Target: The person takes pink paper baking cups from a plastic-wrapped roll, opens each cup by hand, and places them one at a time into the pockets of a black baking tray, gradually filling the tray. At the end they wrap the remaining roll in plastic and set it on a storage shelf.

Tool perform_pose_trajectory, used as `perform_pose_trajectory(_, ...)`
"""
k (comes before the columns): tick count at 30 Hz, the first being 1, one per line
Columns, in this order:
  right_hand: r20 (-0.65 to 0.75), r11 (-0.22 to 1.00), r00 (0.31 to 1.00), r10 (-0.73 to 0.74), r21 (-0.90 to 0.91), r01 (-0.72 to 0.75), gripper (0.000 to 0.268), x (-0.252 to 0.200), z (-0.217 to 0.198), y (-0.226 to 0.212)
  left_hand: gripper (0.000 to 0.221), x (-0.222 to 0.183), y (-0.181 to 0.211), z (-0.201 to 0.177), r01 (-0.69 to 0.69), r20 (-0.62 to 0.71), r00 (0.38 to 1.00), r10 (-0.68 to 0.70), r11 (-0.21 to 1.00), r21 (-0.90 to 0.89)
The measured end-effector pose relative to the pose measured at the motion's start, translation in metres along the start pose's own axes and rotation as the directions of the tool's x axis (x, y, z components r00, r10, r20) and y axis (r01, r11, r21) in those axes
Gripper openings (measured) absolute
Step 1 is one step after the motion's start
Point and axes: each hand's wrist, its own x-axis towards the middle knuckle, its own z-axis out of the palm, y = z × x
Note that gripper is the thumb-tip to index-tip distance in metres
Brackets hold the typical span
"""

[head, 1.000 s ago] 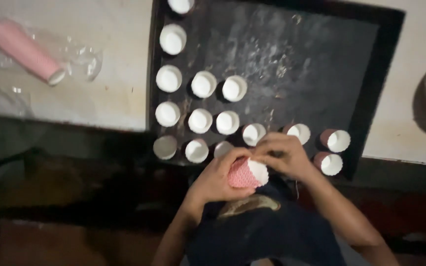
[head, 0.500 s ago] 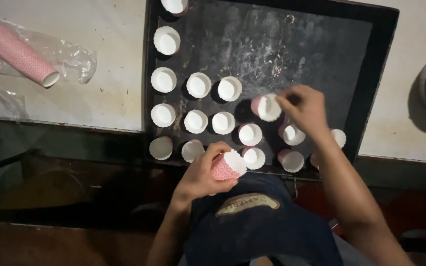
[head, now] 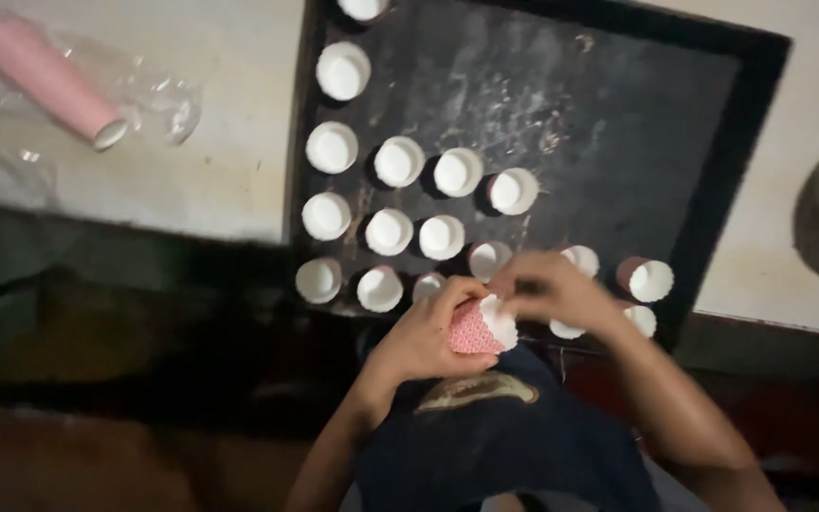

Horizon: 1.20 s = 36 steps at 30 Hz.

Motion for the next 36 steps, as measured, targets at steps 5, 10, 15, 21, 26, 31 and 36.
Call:
perform_pose_trajectory(5,-0.023,0.986,0.996,-0.084,0.142,0.086,0.018,-0.025,0.01,-0.013,0.078,0.009,0.005,0.003,0.045,0.07,0.996,-0.054,0.992,0.122)
perform_pose_trajectory(10,-0.034,0.984,0.989,-0.144,0.104,0.146,0.016,-0.036,-0.02,-0.011,0.075,0.025,0.01,0.01,-0.006,0.163,0.987,0.001,0.999,0.031)
perform_pose_trajectory(15,-0.058,0.965,0.974,-0.221,0.132,0.227,0.013,-0.042,-0.037,-0.015,0.076,0.033,0.014,0.015,-0.064,0.188,0.98,0.067,0.998,-0.018)
perform_pose_trajectory(21,-0.085,0.948,0.961,-0.264,0.158,0.275,0.012,-0.048,-0.054,-0.019,0.079,0.034,0.017,0.016,-0.102,0.179,0.978,0.111,0.993,-0.058)
perform_pose_trajectory(26,-0.308,0.984,0.937,-0.162,0.023,0.178,0.007,-0.059,-0.081,0.026,0.075,0.031,-0.011,0.024,-0.111,0.113,0.987,0.114,0.993,-0.028)
perform_pose_trajectory(31,-0.466,0.981,0.882,0.069,-0.128,-0.144,0.015,-0.006,-0.087,0.095,0.074,0.021,-0.005,0.017,-0.04,0.074,0.996,0.039,0.999,0.019)
perform_pose_trajectory(36,-0.473,0.921,0.88,-0.035,-0.358,-0.156,0.022,0.014,-0.065,0.123,0.074,0.016,-0.003,0.016,0.031,0.092,0.995,-0.033,0.999,0.03)
